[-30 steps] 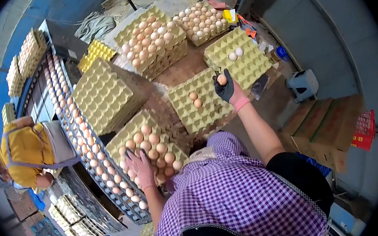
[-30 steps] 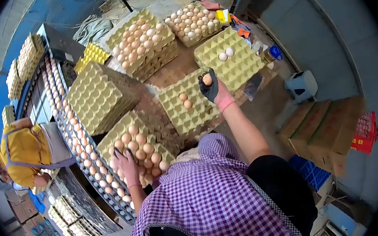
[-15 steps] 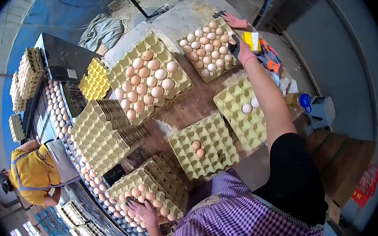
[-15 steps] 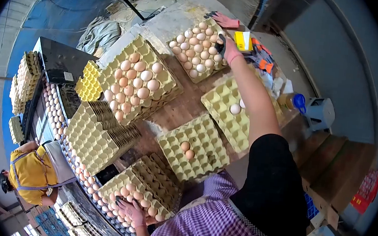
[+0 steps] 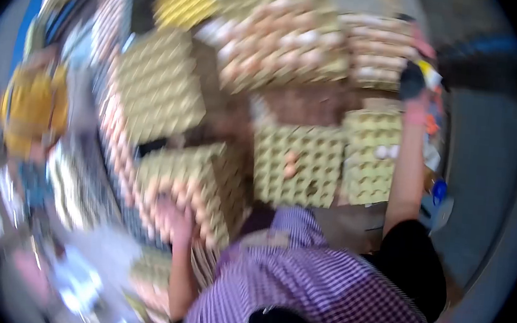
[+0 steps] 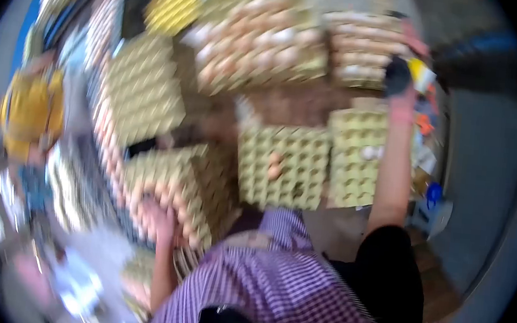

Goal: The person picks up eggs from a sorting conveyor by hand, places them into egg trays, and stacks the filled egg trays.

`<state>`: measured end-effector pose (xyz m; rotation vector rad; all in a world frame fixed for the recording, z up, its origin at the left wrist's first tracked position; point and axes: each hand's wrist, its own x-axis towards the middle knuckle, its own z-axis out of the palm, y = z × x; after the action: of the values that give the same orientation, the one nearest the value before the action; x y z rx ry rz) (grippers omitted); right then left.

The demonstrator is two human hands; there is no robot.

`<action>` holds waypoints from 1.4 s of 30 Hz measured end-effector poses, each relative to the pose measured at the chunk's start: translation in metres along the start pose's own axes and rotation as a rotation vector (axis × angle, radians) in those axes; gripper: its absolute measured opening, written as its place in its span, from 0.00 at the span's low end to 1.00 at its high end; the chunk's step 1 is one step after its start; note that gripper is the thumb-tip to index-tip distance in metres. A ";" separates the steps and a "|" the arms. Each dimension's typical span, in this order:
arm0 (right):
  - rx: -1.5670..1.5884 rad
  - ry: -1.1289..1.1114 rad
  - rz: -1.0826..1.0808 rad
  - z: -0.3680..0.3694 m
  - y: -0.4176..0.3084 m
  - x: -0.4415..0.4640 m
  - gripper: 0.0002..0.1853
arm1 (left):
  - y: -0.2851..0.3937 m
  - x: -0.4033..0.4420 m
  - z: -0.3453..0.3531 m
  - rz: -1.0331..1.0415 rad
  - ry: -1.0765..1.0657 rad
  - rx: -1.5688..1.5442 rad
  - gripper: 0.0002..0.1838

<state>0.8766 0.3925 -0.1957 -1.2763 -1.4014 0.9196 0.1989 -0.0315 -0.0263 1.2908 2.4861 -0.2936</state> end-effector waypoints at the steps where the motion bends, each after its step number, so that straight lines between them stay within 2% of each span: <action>1: 0.890 0.095 0.326 0.037 -0.061 -0.031 0.22 | 0.003 -0.002 -0.008 0.055 0.013 0.033 0.43; 2: 0.982 -0.135 0.298 0.052 -0.054 -0.065 0.21 | 0.000 0.000 -0.002 0.113 0.098 0.030 0.41; 3: 0.707 0.143 0.569 0.109 -0.121 -0.094 0.21 | -0.001 0.003 0.005 0.151 0.242 0.102 0.41; 4: 0.613 0.138 0.617 0.149 -0.147 -0.128 0.23 | 0.008 0.001 -0.010 0.140 0.207 0.029 0.41; 5: 0.608 -0.072 0.664 0.178 -0.163 -0.161 0.25 | 0.018 -0.004 -0.025 0.155 0.193 -0.050 0.40; 6: 0.326 -0.300 0.416 0.212 -0.197 -0.188 0.30 | 0.014 -0.014 -0.018 0.164 0.249 -0.083 0.41; 7: 0.385 -0.364 0.564 0.240 -0.194 -0.208 0.34 | 0.010 -0.023 -0.011 0.186 0.306 -0.118 0.42; 9: 0.376 -0.495 0.553 0.290 -0.253 -0.234 0.37 | 0.007 -0.055 -0.029 0.235 0.355 -0.288 0.42; 10: 0.317 -0.557 0.534 0.310 -0.286 -0.243 0.37 | -0.009 -0.065 -0.027 0.178 0.353 -0.332 0.41; 11: 0.048 -0.646 0.198 0.329 -0.285 -0.253 0.36 | -0.024 -0.072 -0.025 0.127 0.346 -0.379 0.40; 12: -0.105 -0.664 0.039 0.346 -0.300 -0.258 0.36 | -0.043 -0.069 -0.025 0.134 0.378 -0.379 0.39; 13: -0.264 -0.677 -0.121 0.365 -0.319 -0.265 0.35 | -0.066 -0.060 -0.025 0.145 0.411 -0.382 0.39; 14: -0.298 -0.688 -0.184 0.385 -0.338 -0.271 0.34 | -0.085 -0.042 -0.025 0.160 0.444 -0.336 0.38; 17: -0.369 -0.632 -0.337 0.457 -0.368 -0.275 0.33 | -0.108 0.028 -0.068 0.443 0.529 -0.348 0.36; 19: -0.417 -0.568 -0.397 0.494 -0.372 -0.286 0.32 | -0.104 0.088 -0.062 0.626 0.557 -0.246 0.35; 21: -0.814 -0.384 -0.531 0.527 -0.358 -0.302 0.30 | -0.091 0.124 -0.054 0.828 0.511 -0.177 0.33; 24: -1.011 -0.383 -0.478 0.535 -0.360 -0.339 0.28 | -0.082 0.114 -0.040 1.029 0.385 -0.068 0.30; 27: -1.107 -0.357 -0.447 0.526 -0.373 -0.367 0.26 | -0.096 0.093 -0.036 1.081 0.349 -0.099 0.27; 28: -1.067 -0.353 -0.379 0.524 -0.377 -0.369 0.25 | -0.098 0.088 -0.038 1.090 0.452 -0.146 0.26; 29: -1.024 -0.351 -0.315 0.522 -0.380 -0.371 0.25 | -0.096 0.088 -0.043 1.107 0.455 -0.154 0.26; 31: -0.948 -0.281 -0.342 0.522 -0.370 -0.364 0.24 | -0.093 0.086 -0.055 1.052 0.286 -0.197 0.24; 33: -0.950 -0.291 -0.386 0.519 -0.365 -0.354 0.23 | -0.083 0.101 -0.054 1.065 0.325 -0.170 0.26; 35: -0.953 -0.294 -0.432 0.516 -0.368 -0.345 0.21 | -0.079 0.115 -0.057 1.170 0.259 -0.174 0.26; 37: -0.666 -0.244 -0.215 0.511 -0.371 -0.346 0.22 | -0.084 0.119 -0.062 1.164 0.233 -0.190 0.27; 39: -0.535 -0.186 -0.226 0.498 -0.383 -0.348 0.23 | -0.110 0.104 -0.090 0.809 -0.323 -0.959 0.27; 40: -0.051 -0.167 0.093 0.492 -0.407 -0.350 0.23 | -0.123 0.102 -0.083 0.808 -0.340 -1.325 0.28; 41: 0.436 -0.135 0.408 0.486 -0.423 -0.350 0.23 | -0.138 0.086 -0.099 0.542 -0.641 -1.738 0.28; 42: 0.603 -0.195 0.520 0.478 -0.426 -0.347 0.22 | -0.148 0.085 -0.096 0.554 -0.692 -1.781 0.27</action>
<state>0.2980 0.0232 0.0464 -1.1042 -0.8197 1.7061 0.0133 -0.0207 0.0355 0.6630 0.8861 1.1195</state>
